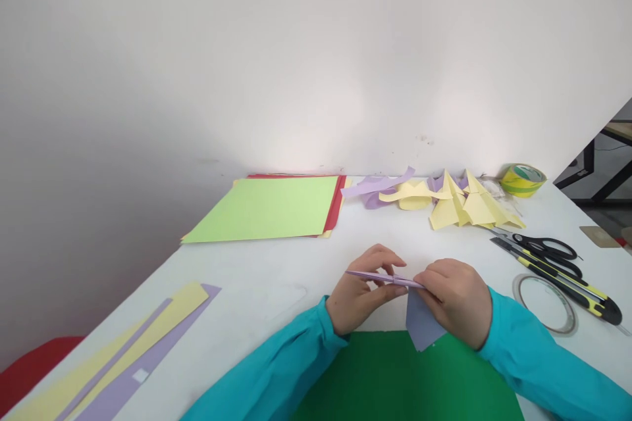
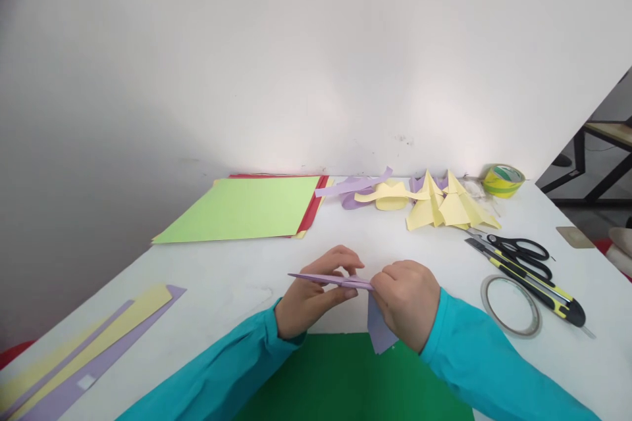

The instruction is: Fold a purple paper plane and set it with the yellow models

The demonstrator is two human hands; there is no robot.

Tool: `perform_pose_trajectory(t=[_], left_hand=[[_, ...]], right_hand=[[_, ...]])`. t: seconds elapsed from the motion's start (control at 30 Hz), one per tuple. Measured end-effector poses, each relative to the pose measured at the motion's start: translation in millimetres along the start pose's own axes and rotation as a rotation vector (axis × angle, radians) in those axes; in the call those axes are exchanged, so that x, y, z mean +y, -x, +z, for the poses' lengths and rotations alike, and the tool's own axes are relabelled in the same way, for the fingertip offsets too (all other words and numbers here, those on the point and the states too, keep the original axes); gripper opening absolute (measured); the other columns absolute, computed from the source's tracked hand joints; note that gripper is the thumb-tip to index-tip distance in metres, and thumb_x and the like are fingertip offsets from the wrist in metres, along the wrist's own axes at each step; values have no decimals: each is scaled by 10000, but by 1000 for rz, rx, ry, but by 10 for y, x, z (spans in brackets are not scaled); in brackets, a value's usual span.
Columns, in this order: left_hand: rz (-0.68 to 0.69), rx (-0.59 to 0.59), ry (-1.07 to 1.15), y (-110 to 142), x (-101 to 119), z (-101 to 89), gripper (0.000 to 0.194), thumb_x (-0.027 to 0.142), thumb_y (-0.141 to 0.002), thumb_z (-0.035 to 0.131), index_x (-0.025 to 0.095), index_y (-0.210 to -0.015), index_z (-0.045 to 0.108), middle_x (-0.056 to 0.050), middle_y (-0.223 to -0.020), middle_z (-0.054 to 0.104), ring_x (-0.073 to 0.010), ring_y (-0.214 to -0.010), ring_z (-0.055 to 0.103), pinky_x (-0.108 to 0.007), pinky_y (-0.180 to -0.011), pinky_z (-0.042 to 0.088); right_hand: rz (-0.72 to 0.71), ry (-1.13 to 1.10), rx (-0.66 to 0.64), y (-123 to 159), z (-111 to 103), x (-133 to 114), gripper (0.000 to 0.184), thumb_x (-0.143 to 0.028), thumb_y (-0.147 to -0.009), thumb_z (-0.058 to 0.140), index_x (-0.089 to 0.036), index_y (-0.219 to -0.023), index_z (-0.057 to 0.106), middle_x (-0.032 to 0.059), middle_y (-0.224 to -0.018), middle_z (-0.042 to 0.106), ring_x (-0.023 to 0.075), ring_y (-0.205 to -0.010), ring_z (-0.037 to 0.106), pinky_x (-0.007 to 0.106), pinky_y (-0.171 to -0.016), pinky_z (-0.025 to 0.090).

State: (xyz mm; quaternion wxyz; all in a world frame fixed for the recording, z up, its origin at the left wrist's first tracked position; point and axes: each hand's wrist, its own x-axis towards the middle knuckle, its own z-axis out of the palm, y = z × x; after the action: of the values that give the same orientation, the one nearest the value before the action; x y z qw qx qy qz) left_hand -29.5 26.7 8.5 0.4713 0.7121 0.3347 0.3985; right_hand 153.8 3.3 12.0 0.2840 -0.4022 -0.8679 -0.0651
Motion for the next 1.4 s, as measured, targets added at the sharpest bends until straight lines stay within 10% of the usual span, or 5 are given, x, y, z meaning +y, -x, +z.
perform_pose_trajectory(t=[0.97, 1.17, 1.4], left_hand=[[57, 176, 228, 5, 82, -27, 120, 131, -644, 707, 185, -752, 704, -72, -855, 647, -208, -808, 605, -341, -728, 504], [7, 174, 314, -19, 74, -63, 23, 177, -680, 682, 167, -700, 689, -55, -751, 647, -195, -746, 594, -341, -707, 485], [-213, 164, 553, -53, 132, -108, 187, 329, -676, 684, 147, -708, 654, -2, -629, 586, -126, -605, 529, -281, -634, 437]], right_hand=[[-99, 328, 216, -37, -63, -65, 211, -104, -812, 477, -142, -639, 591, 32, -520, 510, 138, -538, 410, 309, -540, 255], [166, -151, 4, -46, -138, -114, 363, -481, -822, 461, -155, -886, 607, 63, -740, 617, 169, -686, 521, 292, -600, 345], [587, -1054, -379, -166, -224, -16, 475, -535, -848, 330, -149, -928, 596, 40, -739, 607, 122, -604, 521, 259, -554, 411]])
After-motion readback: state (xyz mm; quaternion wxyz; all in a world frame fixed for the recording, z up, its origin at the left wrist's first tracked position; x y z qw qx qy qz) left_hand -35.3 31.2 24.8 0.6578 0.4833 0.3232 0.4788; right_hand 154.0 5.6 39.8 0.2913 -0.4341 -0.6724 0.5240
